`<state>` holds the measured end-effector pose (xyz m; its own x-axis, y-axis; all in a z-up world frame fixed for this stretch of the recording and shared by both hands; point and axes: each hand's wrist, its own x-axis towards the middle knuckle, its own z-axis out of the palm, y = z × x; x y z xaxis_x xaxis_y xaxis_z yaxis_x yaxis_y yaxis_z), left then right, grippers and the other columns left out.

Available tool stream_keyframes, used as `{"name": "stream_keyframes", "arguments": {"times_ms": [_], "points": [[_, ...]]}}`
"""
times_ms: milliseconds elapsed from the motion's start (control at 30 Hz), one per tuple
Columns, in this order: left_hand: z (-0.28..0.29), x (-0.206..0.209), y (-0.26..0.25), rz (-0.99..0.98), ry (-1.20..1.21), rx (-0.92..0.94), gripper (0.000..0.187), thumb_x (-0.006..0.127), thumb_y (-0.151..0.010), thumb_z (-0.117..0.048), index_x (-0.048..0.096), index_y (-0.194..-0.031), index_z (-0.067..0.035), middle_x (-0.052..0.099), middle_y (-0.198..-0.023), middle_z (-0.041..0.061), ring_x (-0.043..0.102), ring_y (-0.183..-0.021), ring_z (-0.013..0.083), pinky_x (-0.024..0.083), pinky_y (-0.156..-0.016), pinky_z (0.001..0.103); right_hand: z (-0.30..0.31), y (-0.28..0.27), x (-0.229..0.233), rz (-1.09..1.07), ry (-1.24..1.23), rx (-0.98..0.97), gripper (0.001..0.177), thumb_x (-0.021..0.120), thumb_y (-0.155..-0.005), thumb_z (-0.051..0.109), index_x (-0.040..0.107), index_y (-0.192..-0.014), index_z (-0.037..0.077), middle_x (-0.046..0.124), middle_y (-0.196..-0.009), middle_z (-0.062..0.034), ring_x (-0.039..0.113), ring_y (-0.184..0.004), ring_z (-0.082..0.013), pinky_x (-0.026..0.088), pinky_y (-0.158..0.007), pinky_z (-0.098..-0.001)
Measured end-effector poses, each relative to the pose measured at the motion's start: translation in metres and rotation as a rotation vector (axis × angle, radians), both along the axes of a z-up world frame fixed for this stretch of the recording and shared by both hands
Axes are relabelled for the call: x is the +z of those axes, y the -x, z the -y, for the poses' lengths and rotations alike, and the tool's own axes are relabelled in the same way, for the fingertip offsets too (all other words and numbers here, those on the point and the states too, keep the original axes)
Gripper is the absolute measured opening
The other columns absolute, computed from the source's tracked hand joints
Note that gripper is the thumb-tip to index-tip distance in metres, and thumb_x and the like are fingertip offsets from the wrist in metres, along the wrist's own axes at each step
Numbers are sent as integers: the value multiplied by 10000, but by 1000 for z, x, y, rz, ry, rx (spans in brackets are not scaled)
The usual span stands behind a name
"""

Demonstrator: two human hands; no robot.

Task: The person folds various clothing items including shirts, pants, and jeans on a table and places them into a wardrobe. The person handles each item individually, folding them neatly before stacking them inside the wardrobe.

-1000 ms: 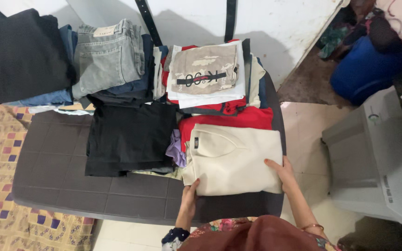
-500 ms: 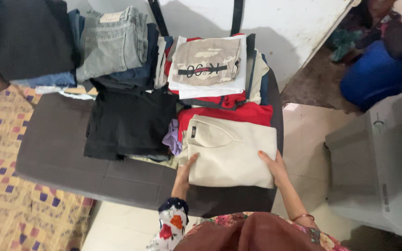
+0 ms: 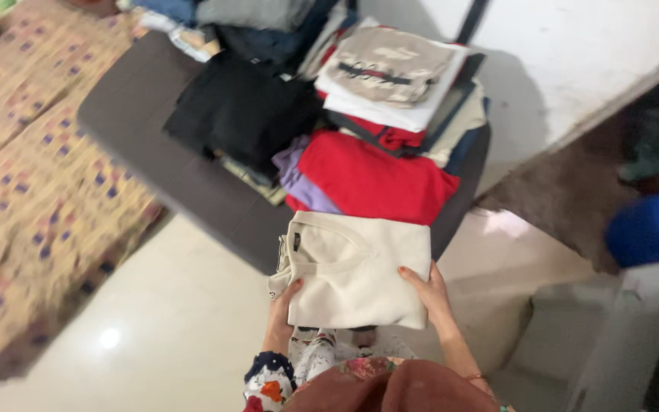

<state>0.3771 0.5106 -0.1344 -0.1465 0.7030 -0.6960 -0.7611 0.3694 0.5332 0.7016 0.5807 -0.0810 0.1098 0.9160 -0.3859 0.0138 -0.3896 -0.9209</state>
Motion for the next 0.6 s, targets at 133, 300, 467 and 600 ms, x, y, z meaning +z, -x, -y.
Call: {"name": "stream_keyframes", "arguments": {"times_ms": [133, 300, 467, 600], "points": [[55, 6, 2, -111, 42, 162, 484, 759, -803, -112, 643, -1267, -33, 725, -1092, 146, 726, -889, 270, 602, -730, 407, 6, 10, -6, -80, 85, 156, 654, 840, -768, 226, 566, -1331, 38, 717, -1152, -112, 698, -994, -192, 563, -848, -347], [135, -8, 18, -207, -23, 379, 423, 769, -803, -106, 694, -1207, -8, 746, -1056, 123, 723, -883, 234, 594, -725, 361, 17, 52, -19, -57, 69, 403, 664, 841, -764, 247, 580, -1342, 50, 712, -1158, -106, 681, -1005, -180, 544, -865, -335], [231, -21, 24, -250, -64, 624, 399, 761, -810, -98, 698, -1194, -8, 740, -1059, 97, 713, -900, 204, 586, -743, 345, 44, 112, -29, -24, 65, 642, 683, 845, -760, 251, 583, -1349, 24, 723, -1155, -121, 693, -997, -191, 551, -873, -334], [322, -14, 22, -237, -48, 851, 393, 757, -805, -102, 709, -1188, -30, 746, -1051, 96, 715, -887, 208, 582, -737, 351, 87, 173, -27, 44, 90, 887, 703, 842, -764, 258, 562, -1360, 11, 725, -1147, -147, 717, -964, -222, 581, -826, -351]]}}
